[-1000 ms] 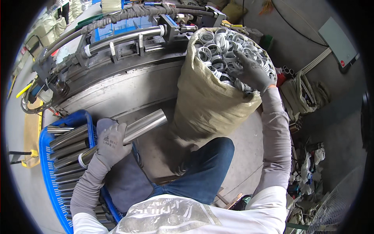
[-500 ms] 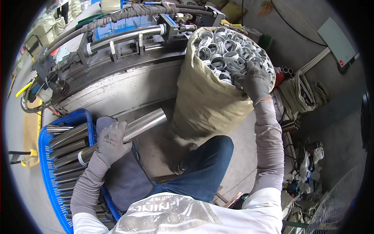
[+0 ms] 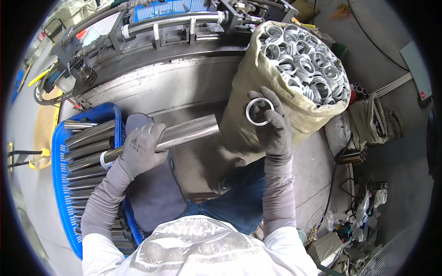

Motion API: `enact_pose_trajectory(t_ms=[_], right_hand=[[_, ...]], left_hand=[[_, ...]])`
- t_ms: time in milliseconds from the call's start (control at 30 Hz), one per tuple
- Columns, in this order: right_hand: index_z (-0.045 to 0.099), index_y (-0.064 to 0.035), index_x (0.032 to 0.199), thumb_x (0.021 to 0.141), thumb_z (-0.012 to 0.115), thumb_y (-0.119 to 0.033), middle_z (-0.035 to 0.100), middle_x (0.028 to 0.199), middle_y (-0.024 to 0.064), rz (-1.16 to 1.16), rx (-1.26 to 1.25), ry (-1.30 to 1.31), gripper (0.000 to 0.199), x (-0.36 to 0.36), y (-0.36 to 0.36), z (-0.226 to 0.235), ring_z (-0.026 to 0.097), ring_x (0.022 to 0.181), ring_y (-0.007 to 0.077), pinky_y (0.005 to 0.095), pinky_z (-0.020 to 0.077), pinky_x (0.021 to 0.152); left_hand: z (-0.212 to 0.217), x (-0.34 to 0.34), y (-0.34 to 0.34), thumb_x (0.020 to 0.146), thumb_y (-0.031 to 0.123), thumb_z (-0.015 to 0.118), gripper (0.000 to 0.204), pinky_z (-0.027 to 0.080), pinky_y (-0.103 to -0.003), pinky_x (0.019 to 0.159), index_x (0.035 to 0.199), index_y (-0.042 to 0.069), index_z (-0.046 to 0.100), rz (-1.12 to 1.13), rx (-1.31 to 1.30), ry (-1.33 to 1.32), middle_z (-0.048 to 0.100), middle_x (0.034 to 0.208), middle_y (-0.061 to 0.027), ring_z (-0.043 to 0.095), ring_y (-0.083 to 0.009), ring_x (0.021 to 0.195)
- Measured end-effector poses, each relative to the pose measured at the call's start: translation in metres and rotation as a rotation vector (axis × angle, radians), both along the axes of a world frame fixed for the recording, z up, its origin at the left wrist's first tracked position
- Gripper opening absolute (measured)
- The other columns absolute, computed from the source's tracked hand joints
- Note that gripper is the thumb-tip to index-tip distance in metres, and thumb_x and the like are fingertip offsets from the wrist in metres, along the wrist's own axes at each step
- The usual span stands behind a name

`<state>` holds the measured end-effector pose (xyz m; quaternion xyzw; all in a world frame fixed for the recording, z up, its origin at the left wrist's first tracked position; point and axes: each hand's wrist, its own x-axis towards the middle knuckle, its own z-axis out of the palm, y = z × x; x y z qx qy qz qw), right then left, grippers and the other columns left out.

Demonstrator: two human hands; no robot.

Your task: The person fits rings onto the ends of metal tubes by hand and loads each tube into a machine.

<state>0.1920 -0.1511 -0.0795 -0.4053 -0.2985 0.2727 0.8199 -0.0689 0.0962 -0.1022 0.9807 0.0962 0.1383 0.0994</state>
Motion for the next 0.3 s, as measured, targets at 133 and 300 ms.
enact_pose_trajectory(t_ms=[133,300], right_hand=[[0.049,0.0064,0.149,0.097,0.068,-0.019,0.064,0.138,0.0244,-0.141,-0.278,-0.324,0.061,-0.005,0.013,-0.041,0.069,0.117,0.0278,0.0393,0.0553,0.105],[0.055,-0.0086,0.15,0.095,0.074,-0.03,0.069,0.133,0.0198,-0.299,-0.707,-0.935,0.062,-0.023,0.042,-0.086,0.071,0.114,0.0342,0.034,0.0552,0.103]], left_hand=[[-0.004,-0.004,0.002,0.073,0.025,0.08,0.058,0.053,-0.046,0.084,0.124,0.005,0.061,-0.008,-0.009,-0.026,0.069,0.105,-0.0169,0.068,-0.035,0.101],[-0.006,-0.003,0.001,0.073,0.027,0.081,0.06,0.053,-0.046,0.085,0.126,0.008,0.061,0.009,-0.04,0.048,0.069,0.107,-0.0151,0.069,-0.0341,0.101]])
